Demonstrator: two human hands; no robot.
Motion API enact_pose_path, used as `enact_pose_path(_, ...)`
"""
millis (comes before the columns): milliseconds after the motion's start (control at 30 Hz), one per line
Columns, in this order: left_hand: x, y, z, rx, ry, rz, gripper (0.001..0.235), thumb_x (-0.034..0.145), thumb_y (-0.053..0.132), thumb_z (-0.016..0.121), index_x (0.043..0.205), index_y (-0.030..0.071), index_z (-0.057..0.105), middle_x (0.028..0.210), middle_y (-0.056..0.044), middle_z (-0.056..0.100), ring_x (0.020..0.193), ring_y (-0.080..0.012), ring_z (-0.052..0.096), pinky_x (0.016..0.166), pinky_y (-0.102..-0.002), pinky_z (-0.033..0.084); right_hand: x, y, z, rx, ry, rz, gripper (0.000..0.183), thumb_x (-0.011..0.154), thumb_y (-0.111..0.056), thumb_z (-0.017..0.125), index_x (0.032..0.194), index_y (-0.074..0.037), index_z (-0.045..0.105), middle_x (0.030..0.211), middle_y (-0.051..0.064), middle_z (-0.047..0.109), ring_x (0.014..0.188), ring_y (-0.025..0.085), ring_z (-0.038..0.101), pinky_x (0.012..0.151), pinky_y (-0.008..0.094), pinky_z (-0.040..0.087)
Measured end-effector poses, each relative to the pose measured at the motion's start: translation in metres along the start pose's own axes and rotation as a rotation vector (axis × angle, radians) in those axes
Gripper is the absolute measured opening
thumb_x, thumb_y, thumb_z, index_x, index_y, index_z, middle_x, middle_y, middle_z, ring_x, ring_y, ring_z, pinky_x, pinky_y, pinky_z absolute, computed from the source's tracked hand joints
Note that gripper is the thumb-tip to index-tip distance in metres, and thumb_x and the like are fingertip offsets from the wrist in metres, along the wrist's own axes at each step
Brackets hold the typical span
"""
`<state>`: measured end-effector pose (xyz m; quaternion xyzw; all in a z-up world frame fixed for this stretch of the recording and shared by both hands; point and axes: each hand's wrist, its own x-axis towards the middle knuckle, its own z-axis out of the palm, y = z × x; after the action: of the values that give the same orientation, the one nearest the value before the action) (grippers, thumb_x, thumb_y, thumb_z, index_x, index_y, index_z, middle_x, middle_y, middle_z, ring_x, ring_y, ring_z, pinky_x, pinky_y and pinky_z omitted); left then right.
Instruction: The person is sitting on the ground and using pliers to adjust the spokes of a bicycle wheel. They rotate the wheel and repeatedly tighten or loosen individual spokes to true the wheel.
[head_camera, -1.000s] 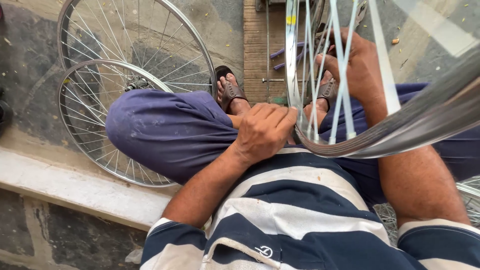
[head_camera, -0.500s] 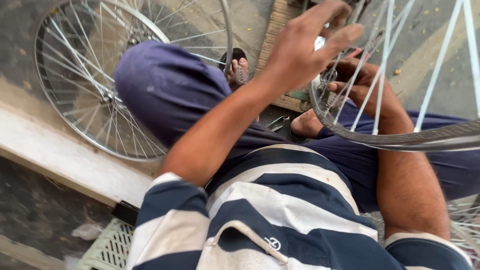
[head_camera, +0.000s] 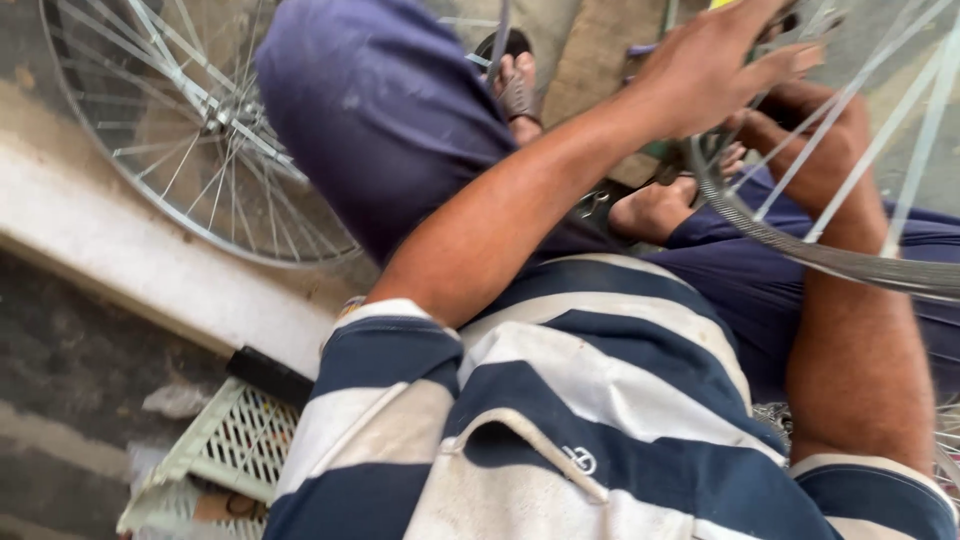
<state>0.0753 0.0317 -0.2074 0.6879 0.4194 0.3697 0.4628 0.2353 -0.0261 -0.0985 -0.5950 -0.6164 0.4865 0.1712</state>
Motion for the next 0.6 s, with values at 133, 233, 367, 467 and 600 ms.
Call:
enact_pose_path(133, 0.001, -0.004, 0.010, -0.061, -0.102, -0.168, 0.075, 0.097, 0.068, 0.055, 0.152, 0.019, 0.045, 0.137, -0.009, 0.072, 0.102, -0.0232, 0.078, 0.095, -0.041, 0.061, -0.004, 0.003, 0.002, -0.098, 0.000, 0.051, 0.019, 0.109, -0.010, 0.077, 0.117, 0.006, 0.072, 0.101, 0.012, 0.075, 0.086, 0.014, 0.070, 0.078, 0.028, 0.055)
enact_pose_path(233, 0.000, -0.003, 0.005, 0.007, 0.003, -0.053, 0.074, 0.099, 0.069, 0.055, 0.151, 0.017, 0.044, 0.137, -0.013, 0.070, 0.110, -0.0289, 0.074, 0.097, -0.046, 0.057, 0.002, 0.007, 0.011, -0.037, 0.045, 0.019, 0.019, 0.103, -0.003, 0.077, 0.116, 0.007, 0.068, 0.102, 0.013, 0.074, 0.093, 0.016, 0.071, 0.081, 0.029, 0.056)
enact_pose_path(367, 0.001, 0.004, -0.004, 0.016, -0.068, -0.093, 0.076, 0.099, 0.068, 0.055, 0.152, 0.015, 0.045, 0.127, -0.014, 0.074, 0.115, -0.0335, 0.073, 0.097, -0.048, 0.057, 0.012, 0.014, 0.035, -0.083, 0.244, -0.049, 0.024, 0.099, 0.003, 0.079, 0.115, 0.007, 0.062, 0.104, 0.012, 0.072, 0.096, 0.019, 0.072, 0.084, 0.033, 0.059)
enact_pose_path(467, 0.001, 0.014, -0.022, -0.004, -0.145, -0.175, 0.075, 0.097, 0.067, 0.055, 0.148, 0.013, 0.049, 0.120, -0.014, 0.077, 0.110, -0.0307, 0.076, 0.095, -0.047, 0.058, 0.018, 0.004, 0.051, -0.071, 0.361, 0.037, 0.034, 0.095, -0.003, 0.083, 0.117, 0.007, 0.058, 0.100, 0.011, 0.072, 0.091, 0.019, 0.073, 0.075, 0.033, 0.059)
enact_pose_path(600, 0.002, 0.037, -0.039, -0.012, -0.067, -0.074, 0.079, 0.092, 0.070, 0.060, 0.136, 0.006, 0.058, 0.107, -0.019, 0.076, 0.099, -0.0321, 0.076, 0.082, -0.048, 0.059, 0.008, -0.028, 0.035, -0.051, 0.234, 0.001, 0.054, 0.089, -0.001, 0.085, 0.136, 0.008, 0.059, 0.115, 0.016, 0.072, 0.100, 0.021, 0.068, 0.081, 0.034, 0.059)
